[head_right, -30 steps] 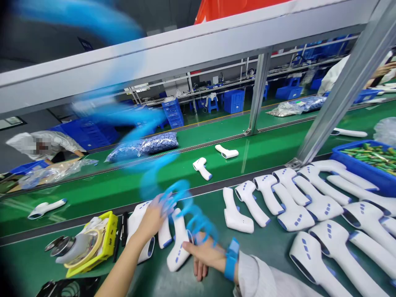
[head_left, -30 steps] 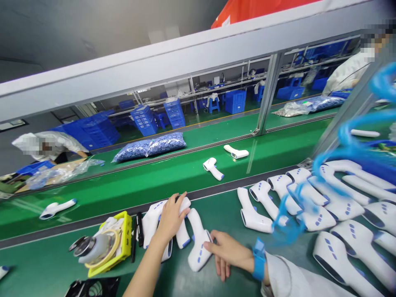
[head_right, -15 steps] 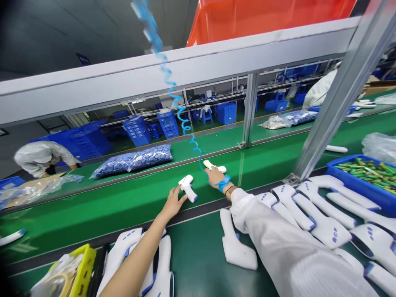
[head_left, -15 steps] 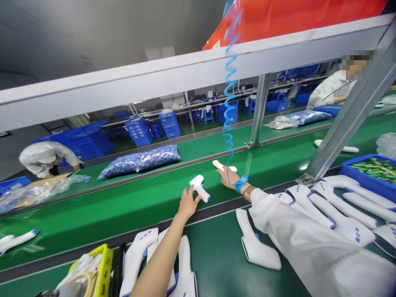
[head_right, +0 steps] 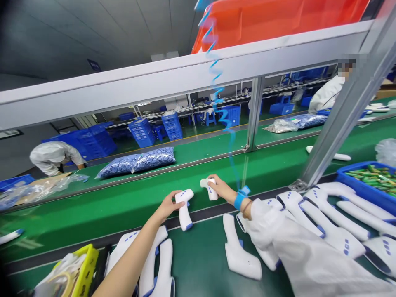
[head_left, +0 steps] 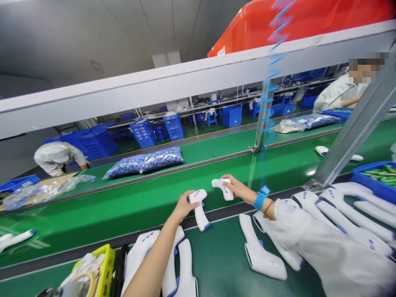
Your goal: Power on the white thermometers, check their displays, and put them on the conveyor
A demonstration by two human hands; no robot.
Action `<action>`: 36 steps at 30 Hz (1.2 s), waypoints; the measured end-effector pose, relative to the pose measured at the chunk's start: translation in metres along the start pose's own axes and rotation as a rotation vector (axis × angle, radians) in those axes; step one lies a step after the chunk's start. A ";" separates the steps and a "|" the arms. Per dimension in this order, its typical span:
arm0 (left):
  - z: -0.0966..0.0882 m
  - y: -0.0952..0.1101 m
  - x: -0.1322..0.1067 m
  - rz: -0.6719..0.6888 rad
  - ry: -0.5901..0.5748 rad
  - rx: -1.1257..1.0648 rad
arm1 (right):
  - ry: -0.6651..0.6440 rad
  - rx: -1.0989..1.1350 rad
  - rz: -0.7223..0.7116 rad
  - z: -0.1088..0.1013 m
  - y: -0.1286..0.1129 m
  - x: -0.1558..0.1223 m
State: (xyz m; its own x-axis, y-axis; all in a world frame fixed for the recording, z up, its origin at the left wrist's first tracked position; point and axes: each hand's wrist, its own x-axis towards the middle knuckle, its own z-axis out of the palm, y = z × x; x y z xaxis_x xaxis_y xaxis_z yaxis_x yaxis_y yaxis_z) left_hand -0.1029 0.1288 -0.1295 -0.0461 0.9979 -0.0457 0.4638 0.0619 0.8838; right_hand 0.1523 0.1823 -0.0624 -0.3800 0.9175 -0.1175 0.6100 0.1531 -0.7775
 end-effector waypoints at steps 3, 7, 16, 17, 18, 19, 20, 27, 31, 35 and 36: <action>-0.003 -0.001 -0.037 0.008 -0.110 0.075 | -0.048 0.247 0.059 0.014 -0.003 -0.070; -0.002 0.002 -0.069 0.053 -0.137 0.231 | -0.038 0.824 0.249 0.060 0.004 -0.158; -0.005 0.010 -0.095 0.070 -0.145 0.569 | -0.113 0.215 0.149 0.130 -0.001 -0.191; -0.002 0.014 -0.098 0.064 -0.125 0.598 | -0.116 0.129 0.129 0.128 -0.003 -0.192; 0.004 0.018 -0.103 0.068 -0.104 0.623 | -0.111 0.083 0.106 0.124 -0.005 -0.194; 0.013 0.024 -0.109 0.086 -0.087 0.639 | -0.096 0.057 0.084 0.117 -0.007 -0.199; 0.023 0.032 -0.115 0.119 -0.084 0.644 | -0.068 0.029 0.061 0.108 -0.008 -0.206; 0.129 0.081 -0.156 0.461 -0.378 0.527 | 0.438 -0.633 0.231 0.028 0.047 -0.278; 0.160 0.088 -0.154 0.450 -0.401 0.491 | 0.473 -0.823 0.382 0.024 0.096 -0.301; 0.141 0.087 -0.148 0.473 -0.433 0.425 | 0.503 -0.652 0.355 0.026 0.102 -0.308; 0.130 0.088 -0.146 0.481 -0.423 0.395 | 0.469 -0.546 0.353 0.022 0.095 -0.309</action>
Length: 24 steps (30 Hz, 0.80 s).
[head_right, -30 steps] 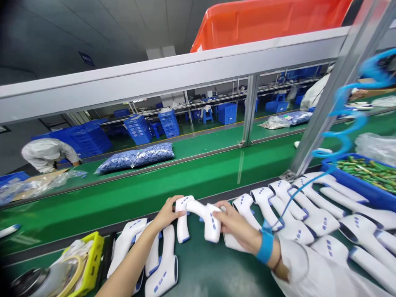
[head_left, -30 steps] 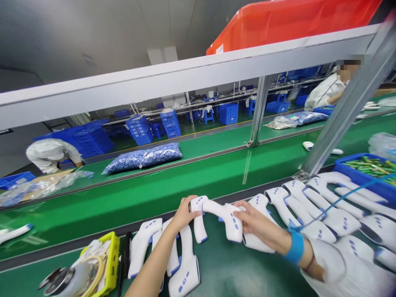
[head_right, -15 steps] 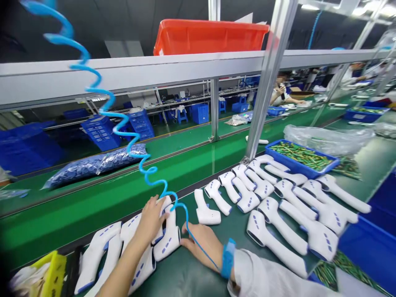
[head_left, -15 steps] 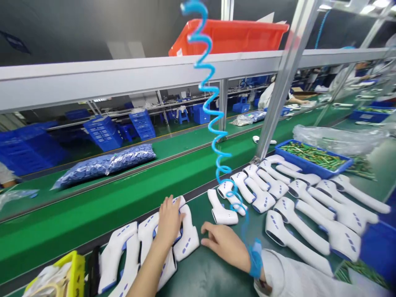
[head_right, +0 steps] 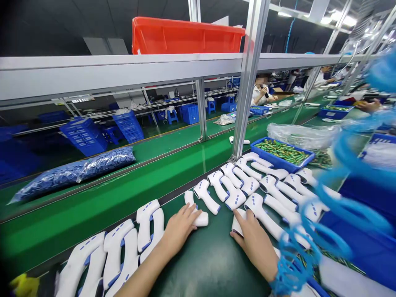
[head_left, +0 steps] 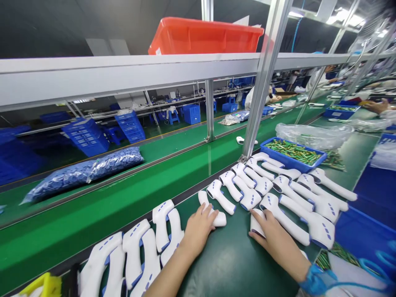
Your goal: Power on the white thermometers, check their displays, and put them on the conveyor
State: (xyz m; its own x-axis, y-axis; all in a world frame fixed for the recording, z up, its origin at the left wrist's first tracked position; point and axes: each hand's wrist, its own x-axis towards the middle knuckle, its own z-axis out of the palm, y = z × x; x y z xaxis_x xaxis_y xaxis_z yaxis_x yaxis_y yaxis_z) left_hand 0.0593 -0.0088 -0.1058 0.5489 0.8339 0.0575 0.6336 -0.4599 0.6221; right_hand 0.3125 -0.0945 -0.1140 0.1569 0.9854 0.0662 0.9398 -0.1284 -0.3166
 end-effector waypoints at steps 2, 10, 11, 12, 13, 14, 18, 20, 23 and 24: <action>-0.024 -0.010 -0.006 -0.012 0.081 -0.051 | -0.134 0.273 0.015 -0.021 -0.007 0.003; -0.090 -0.072 0.025 -0.152 0.179 -0.164 | -0.206 1.009 -0.143 -0.052 -0.049 0.020; -0.090 -0.078 0.030 -0.154 0.147 -0.154 | -0.185 0.958 -0.260 -0.043 -0.055 0.022; -0.090 -0.084 0.035 -0.160 0.121 -0.134 | -0.190 0.892 -0.393 -0.032 -0.061 0.023; -0.089 -0.088 0.037 -0.168 0.102 -0.106 | -0.216 0.817 -0.529 -0.021 -0.067 0.024; -0.088 -0.091 0.038 -0.178 0.089 -0.072 | -0.250 0.737 -0.647 -0.010 -0.071 0.026; -0.079 -0.091 0.030 -0.196 0.059 0.092 | -0.427 0.516 -0.846 0.017 -0.076 0.034; -0.071 -0.087 0.022 -0.205 0.057 0.172 | -0.455 0.488 -0.800 0.019 -0.074 0.037; -0.058 -0.080 0.010 -0.231 0.064 0.275 | -0.463 0.532 -0.694 0.015 -0.075 0.042; -0.054 -0.078 0.007 -0.239 0.066 0.304 | -0.477 0.552 -0.690 0.015 -0.077 0.045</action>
State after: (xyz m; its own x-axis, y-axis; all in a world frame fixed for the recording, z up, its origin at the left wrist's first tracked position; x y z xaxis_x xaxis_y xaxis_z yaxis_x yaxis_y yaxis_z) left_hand -0.0159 0.0495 -0.1119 0.3363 0.9418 -0.0050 0.8775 -0.3114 0.3648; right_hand 0.2426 -0.0391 -0.1010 -0.6209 0.7821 0.0530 0.4880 0.4386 -0.7547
